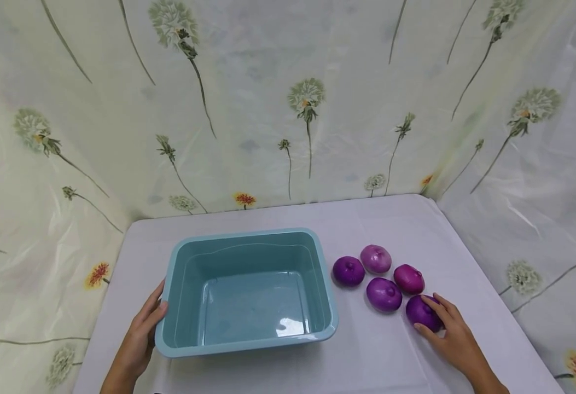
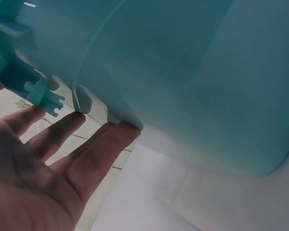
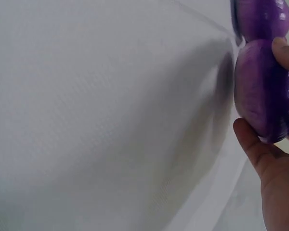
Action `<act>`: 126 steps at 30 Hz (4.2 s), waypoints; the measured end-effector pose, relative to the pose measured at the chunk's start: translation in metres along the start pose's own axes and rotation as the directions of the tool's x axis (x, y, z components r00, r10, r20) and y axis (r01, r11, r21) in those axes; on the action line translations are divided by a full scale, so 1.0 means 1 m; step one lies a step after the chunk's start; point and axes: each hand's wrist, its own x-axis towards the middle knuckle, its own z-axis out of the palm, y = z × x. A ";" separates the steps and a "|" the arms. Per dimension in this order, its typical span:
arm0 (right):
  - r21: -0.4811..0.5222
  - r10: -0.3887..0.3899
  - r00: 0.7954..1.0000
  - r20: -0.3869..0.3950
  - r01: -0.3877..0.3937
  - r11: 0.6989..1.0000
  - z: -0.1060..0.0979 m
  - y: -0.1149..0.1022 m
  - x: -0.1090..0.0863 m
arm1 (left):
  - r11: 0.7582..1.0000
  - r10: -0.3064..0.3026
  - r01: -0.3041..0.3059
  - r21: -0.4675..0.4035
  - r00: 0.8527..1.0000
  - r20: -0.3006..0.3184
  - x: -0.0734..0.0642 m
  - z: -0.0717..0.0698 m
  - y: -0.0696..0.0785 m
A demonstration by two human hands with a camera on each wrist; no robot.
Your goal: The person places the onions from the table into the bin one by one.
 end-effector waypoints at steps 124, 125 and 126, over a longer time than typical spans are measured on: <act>0.526 -0.669 0.144 0.729 0.508 0.682 0.207 -0.366 0.150 | 0.995 0.087 -0.088 -0.053 0.996 -0.012 0.014 -0.018 -0.011; 0.523 -0.668 0.147 0.729 0.510 0.683 0.208 -0.366 0.150 | 0.995 0.084 -0.085 -0.054 0.996 -0.013 0.013 -0.017 -0.011; 0.525 -0.668 0.148 0.730 0.505 0.685 0.209 -0.366 0.149 | 0.995 0.085 -0.086 -0.054 0.996 -0.014 0.013 -0.017 -0.011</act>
